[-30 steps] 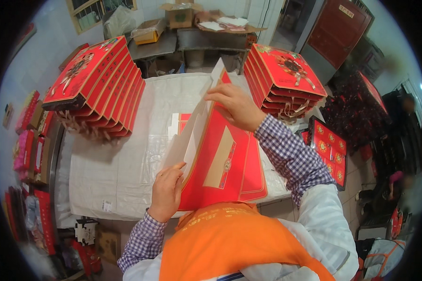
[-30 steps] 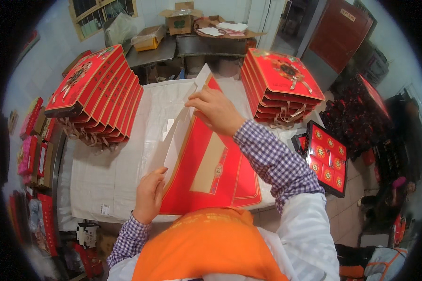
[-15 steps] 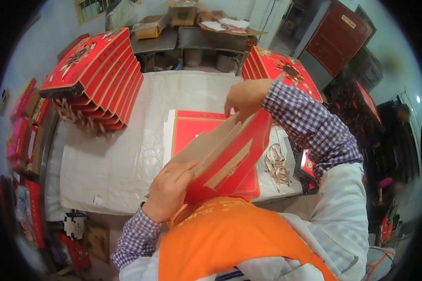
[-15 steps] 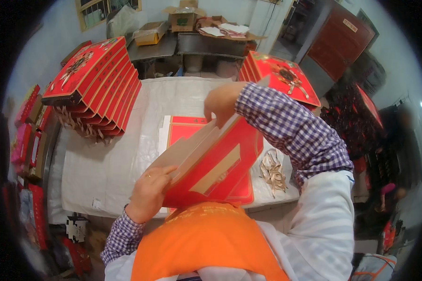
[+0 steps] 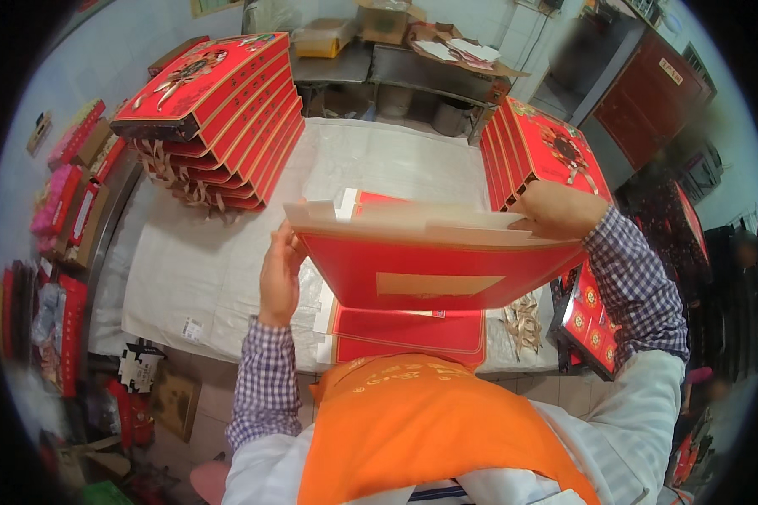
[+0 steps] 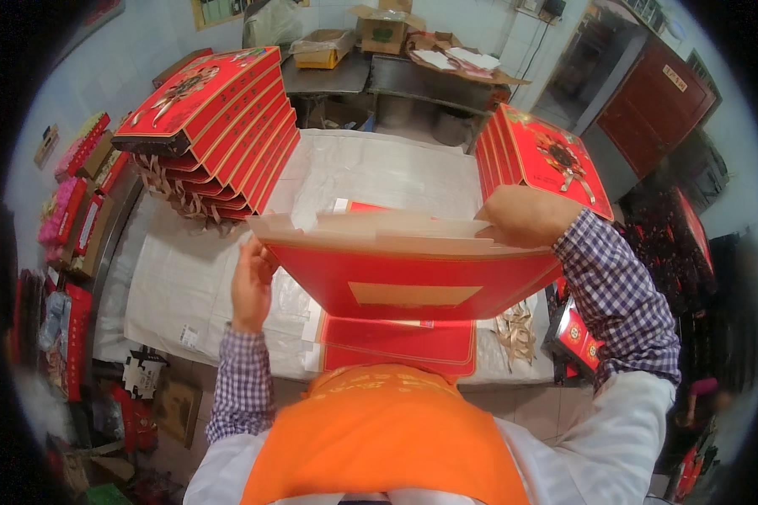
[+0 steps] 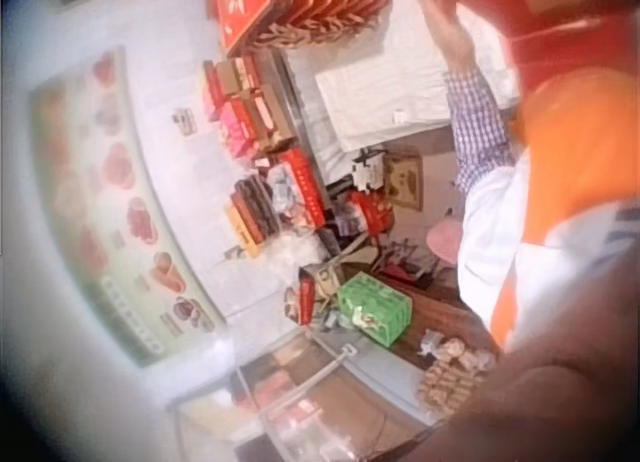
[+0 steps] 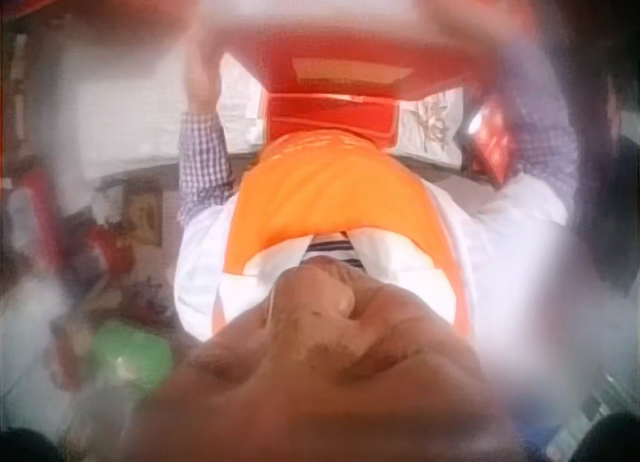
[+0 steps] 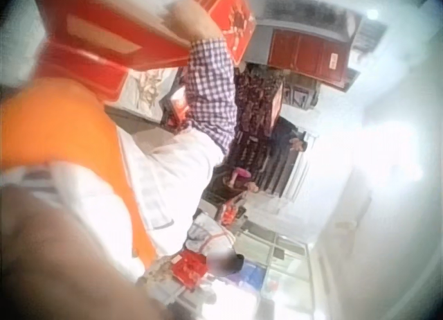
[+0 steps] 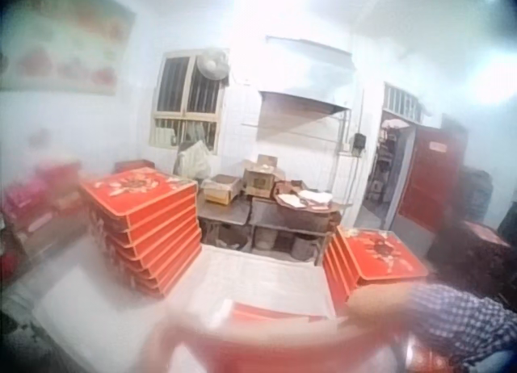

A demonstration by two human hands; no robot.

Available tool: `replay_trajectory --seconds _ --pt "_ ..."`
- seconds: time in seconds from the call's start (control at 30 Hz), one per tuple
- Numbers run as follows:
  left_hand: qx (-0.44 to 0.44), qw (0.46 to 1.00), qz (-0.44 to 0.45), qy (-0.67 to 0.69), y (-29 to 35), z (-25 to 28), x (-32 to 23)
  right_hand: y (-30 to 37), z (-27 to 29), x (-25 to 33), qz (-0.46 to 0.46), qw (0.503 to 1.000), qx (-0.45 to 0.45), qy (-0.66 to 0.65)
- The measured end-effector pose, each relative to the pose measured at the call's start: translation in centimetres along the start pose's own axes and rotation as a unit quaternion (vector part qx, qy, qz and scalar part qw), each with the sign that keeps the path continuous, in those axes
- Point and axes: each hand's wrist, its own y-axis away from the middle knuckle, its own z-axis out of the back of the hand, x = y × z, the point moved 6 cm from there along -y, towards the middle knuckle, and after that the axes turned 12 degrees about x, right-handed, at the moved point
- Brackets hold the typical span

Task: The person assembles red decorative gift boxes by folding flat cardboard pieces into shape, inserting internal dividers, and attaching ribbon handles. The person stacks the completed boxes on the table and occasionally places them into larger black trays.

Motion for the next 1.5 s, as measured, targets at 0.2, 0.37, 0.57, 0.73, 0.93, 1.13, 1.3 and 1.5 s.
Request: replay_trajectory --seconds 0.2,0.37,0.57,0.73,0.93,1.13,1.3,1.5 --pt "0.043 0.987 -0.05 -0.147 -1.7 -4.2 -1.6 2.1 0.0 -0.6 -0.065 0.996 -0.067 0.008" --pt "0.046 0.978 -0.068 -0.19 -1.7 -8.2 -2.9 2.7 -1.2 -1.7 -0.091 0.992 -0.092 0.004" --pt "0.126 0.961 -0.109 -0.222 -0.3 -12.4 -2.5 1.5 -2.4 -1.1 -0.119 0.986 -0.092 -0.067" --pt "0.198 0.957 -0.118 -0.177 -2.5 -11.3 -2.6 0.7 -2.0 -1.4 -0.117 0.992 -0.035 -0.029" --pt "0.245 0.947 -0.111 -0.175 -3.6 -10.9 -3.8 -0.6 -2.7 -3.5 -0.097 0.995 -0.03 -0.014" --pt "0.228 0.968 -0.092 -0.047 -3.2 -9.7 -3.7 -0.6 -1.0 -1.6 -0.068 0.996 -0.015 -0.054" --pt "0.233 0.969 0.081 -0.008 -2.9 -8.3 -3.3 -1.5 -2.1 -2.2 -0.04 0.997 -0.05 -0.05" --pt "0.294 0.95 -0.042 -0.091 -3.0 -9.8 -4.9 -0.8 -2.5 -3.1 -0.049 0.994 -0.043 -0.091"
